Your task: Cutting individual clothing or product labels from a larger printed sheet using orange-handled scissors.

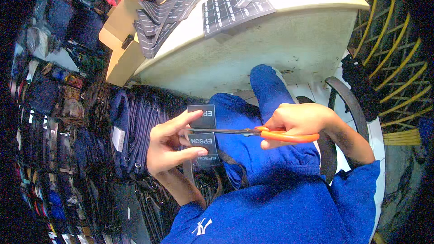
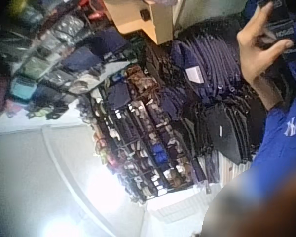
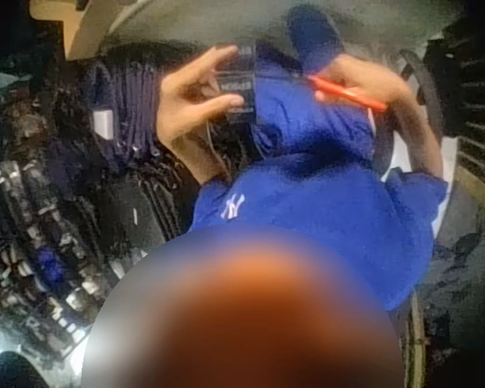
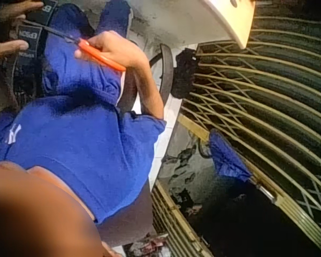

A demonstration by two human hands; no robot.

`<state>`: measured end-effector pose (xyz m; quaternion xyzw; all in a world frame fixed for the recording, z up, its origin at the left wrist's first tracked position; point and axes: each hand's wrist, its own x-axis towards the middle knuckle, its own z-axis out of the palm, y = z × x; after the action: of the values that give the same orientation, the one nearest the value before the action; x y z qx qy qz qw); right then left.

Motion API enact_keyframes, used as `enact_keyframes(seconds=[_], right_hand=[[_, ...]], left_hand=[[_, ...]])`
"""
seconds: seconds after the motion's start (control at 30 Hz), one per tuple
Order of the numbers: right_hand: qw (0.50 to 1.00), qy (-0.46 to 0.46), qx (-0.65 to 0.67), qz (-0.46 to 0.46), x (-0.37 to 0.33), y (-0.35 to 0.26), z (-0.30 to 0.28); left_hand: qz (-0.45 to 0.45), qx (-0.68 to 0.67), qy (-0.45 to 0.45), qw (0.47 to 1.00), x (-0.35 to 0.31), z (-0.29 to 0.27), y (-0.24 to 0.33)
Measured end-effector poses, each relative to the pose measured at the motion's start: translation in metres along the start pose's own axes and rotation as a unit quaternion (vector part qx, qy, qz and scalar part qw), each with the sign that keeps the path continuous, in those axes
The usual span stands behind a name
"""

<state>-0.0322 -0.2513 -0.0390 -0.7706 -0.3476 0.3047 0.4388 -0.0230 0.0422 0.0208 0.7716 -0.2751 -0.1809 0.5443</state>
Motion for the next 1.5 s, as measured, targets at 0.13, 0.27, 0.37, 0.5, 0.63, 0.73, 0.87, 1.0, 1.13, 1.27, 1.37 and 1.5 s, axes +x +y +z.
enact_keyframes(seconds=[0.13, 0.27, 0.37, 0.5, 0.63, 0.73, 0.87, 1.0, 1.13, 1.27, 1.37, 1.5], right_hand=[[0.999, 0.035, 0.022, -0.005, -0.009, 0.001, -0.002], [0.991, 0.12, 0.053, -0.001, -0.011, 0.015, 0.0], [0.944, 0.251, 0.211, -0.027, -0.003, 0.017, 0.008], [0.905, 0.345, 0.215, -0.125, 0.02, 0.015, 0.012], [0.87, 0.347, 0.29, -0.199, 0.036, -0.005, 0.02], [0.856, 0.363, 0.311, -0.195, 0.042, -0.025, 0.025], [0.86, 0.413, 0.232, -0.19, 0.05, -0.022, 0.026], [0.821, 0.444, 0.299, -0.199, 0.057, -0.028, 0.027], [0.851, 0.429, 0.243, -0.179, 0.056, -0.023, 0.029], [0.848, 0.427, 0.264, -0.168, 0.054, -0.034, 0.028], [0.839, 0.393, 0.319, -0.202, 0.056, -0.024, 0.034], [0.895, 0.346, 0.225, -0.17, 0.043, -0.009, 0.037]], left_hand=[[-0.008, -0.048, 0.05, 0.998, 0.001, 0.002, 0.006], [-0.009, -0.089, 0.074, 0.993, 0.001, 0.007, 0.009], [0.015, -0.043, 0.056, 0.997, 0.003, 0.007, 0.006], [0.01, -0.055, 0.047, 0.997, 0.006, 0.017, 0.01], [0.04, -0.026, 0.009, 0.999, 0.01, 0.021, 0.002], [0.037, -0.047, -0.001, 0.998, 0.014, 0.028, 0.007], [0.044, -0.062, 0.014, 0.997, 0.018, 0.035, 0.003], [0.123, -0.052, 0.054, 0.99, 0.017, 0.04, -0.005], [0.132, -0.032, 0.045, 0.99, 0.018, 0.04, -0.008], [0.104, -0.052, 0.056, 0.992, 0.012, 0.034, -0.009], [0.078, -0.113, 0.099, 0.986, 0.007, 0.03, -0.007], [0.106, -0.173, 0.132, 0.97, 0.009, 0.027, -0.016]])
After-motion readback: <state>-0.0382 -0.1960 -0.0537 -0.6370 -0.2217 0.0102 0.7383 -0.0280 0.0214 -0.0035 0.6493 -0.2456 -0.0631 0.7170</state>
